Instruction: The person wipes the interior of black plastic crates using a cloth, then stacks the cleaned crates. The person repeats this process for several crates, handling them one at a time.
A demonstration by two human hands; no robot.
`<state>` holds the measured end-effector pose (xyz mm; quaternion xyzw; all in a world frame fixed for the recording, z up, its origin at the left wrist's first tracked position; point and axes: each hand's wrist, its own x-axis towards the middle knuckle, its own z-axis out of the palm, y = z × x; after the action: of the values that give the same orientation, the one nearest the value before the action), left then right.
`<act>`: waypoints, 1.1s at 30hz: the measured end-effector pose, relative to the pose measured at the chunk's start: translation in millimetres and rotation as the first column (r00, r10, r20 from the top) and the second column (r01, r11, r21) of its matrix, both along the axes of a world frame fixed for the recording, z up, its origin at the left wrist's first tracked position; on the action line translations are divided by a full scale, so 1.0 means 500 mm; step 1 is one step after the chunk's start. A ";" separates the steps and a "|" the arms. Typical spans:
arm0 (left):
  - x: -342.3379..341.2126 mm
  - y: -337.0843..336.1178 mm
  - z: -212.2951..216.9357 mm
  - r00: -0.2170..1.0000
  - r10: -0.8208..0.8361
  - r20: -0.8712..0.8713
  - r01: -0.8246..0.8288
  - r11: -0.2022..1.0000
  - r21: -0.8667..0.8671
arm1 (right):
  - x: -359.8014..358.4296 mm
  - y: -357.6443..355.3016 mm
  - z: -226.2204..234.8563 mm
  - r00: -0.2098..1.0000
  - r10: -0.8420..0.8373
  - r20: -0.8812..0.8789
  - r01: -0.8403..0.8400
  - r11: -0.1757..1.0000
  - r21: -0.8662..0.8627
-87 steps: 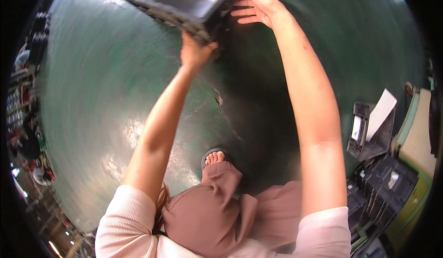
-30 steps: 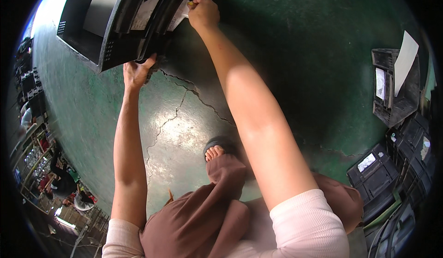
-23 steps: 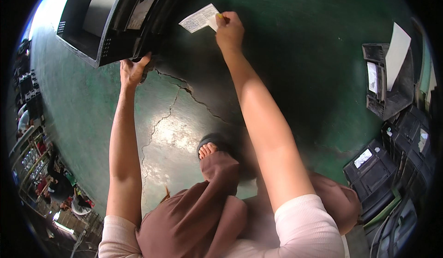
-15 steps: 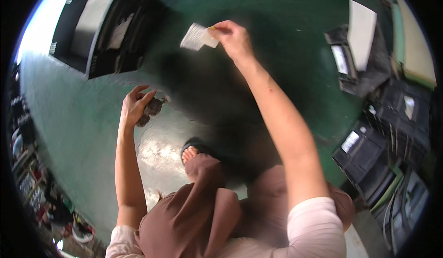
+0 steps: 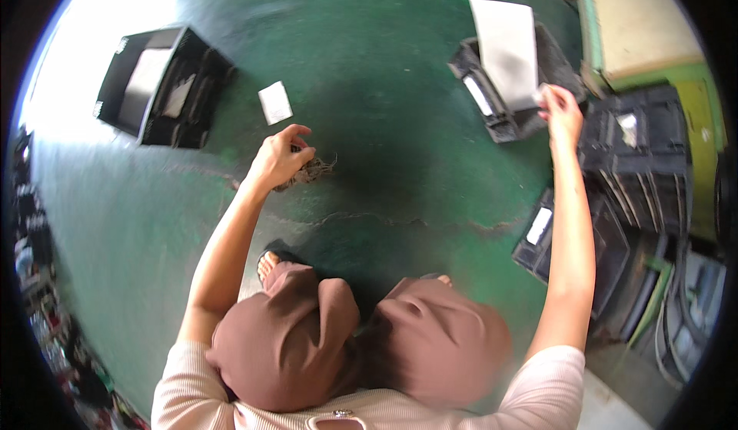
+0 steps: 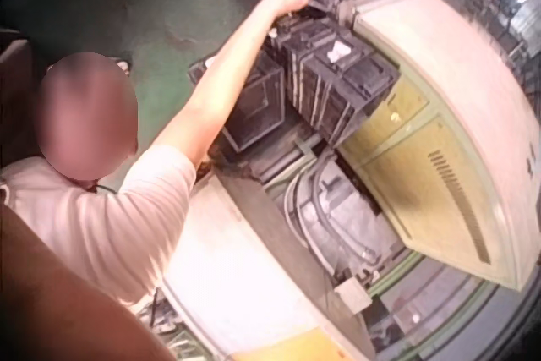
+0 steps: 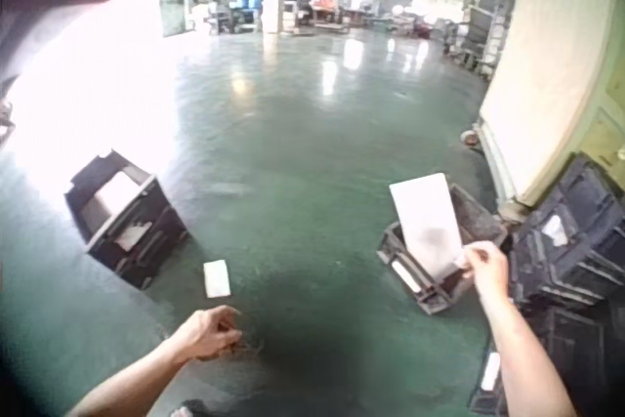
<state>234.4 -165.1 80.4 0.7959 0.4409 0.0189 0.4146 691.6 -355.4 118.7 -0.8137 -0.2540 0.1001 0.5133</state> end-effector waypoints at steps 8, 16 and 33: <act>-0.152 0.102 -0.115 0.946 -0.101 -0.308 0.022 0.968 -0.249 | -0.257 0.131 -0.137 0.783 0.569 0.251 -0.529 0.821 -0.214; -0.226 0.031 -0.088 0.989 -0.047 -0.144 0.006 0.962 -0.273 | -0.588 0.494 -0.235 0.463 0.871 0.165 -0.822 0.491 -0.287; -0.370 0.013 -0.061 0.983 0.175 -0.059 -0.185 0.906 -0.381 | -0.734 0.473 -0.363 0.111 0.890 0.442 -0.647 0.402 -0.648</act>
<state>49.5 -158.6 50.0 0.6550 0.5123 -0.0393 0.5541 324.4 -119.1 -62.5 -0.5778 -0.8090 0.0478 0.0973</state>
